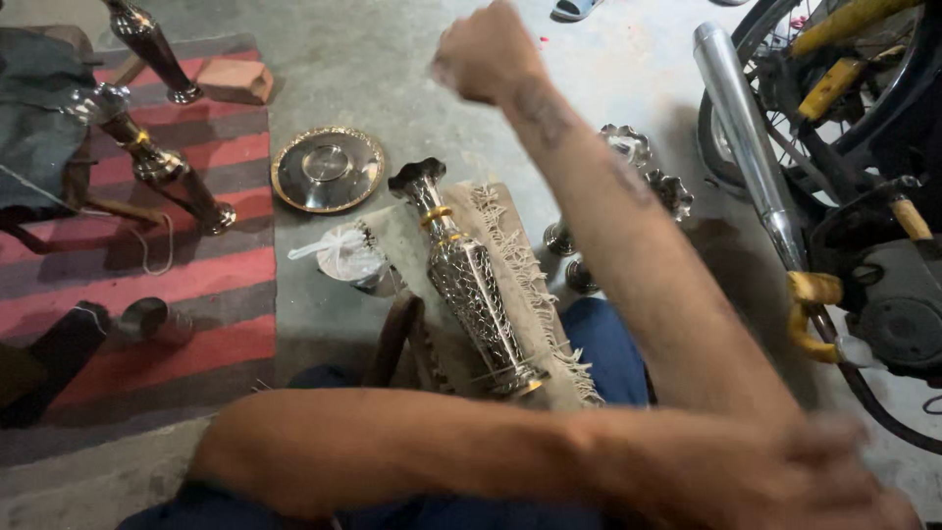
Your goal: The person sits on the floor with a brass vase held on a cloth-covered board across their lap. They hold a chisel against the vase's engraved surface and strike it with a wooden mallet, repositioning the chisel around the pattern to chase the decoration, occasionally steadying or turning the vase by hand.
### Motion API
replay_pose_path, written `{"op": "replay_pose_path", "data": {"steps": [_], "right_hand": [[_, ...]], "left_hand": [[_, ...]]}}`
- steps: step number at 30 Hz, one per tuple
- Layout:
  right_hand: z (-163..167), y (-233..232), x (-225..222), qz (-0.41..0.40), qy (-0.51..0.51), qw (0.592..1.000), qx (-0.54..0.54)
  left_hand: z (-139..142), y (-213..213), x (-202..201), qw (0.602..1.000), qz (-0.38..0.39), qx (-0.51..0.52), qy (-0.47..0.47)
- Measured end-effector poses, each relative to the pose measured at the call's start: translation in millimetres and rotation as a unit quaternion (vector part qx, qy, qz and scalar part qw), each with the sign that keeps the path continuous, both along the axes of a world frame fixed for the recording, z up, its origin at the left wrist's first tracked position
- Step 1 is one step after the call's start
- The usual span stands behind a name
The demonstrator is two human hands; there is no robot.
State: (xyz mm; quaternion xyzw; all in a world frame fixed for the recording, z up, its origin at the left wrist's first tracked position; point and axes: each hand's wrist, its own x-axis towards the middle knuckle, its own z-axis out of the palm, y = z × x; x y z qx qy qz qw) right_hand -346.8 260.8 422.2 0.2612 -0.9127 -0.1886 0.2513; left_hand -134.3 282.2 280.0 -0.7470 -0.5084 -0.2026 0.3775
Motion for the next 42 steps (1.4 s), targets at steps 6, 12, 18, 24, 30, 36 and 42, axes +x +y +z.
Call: {"op": "replay_pose_path", "data": {"steps": [6, 12, 18, 24, 30, 36, 42], "right_hand": [[-90, 8, -19, -0.009, -0.145, 0.971, -0.192], [-186, 105, 9, -0.012, -0.351, 0.837, -0.419], [-268, 167, 62, 0.005, -0.417, 0.673, -0.611], [-305, 176, 62, -0.019, -0.376, 0.565, -0.735], [-319, 161, 48, 0.023, -0.368, 0.525, -0.767], [-313, 142, 40, 0.075, -0.419, 0.494, -0.759], [-328, 132, 29, 0.113, -0.449, 0.501, -0.731]], "left_hand": [[-47, 6, 24, 0.999, 0.028, -0.008, -0.035], [-99, -73, -29, 0.955, 0.151, -0.012, -0.254], [-175, -156, -76, 0.708, 0.370, 0.227, -0.558], [-242, -214, -135, 0.538, 0.661, -0.046, -0.521], [-277, -171, -179, 0.396, 0.631, -0.137, -0.653], [-289, -147, -190, 0.509, 0.359, 0.139, -0.770], [-288, -170, -172, 0.486, 0.449, 0.198, -0.723]]}}
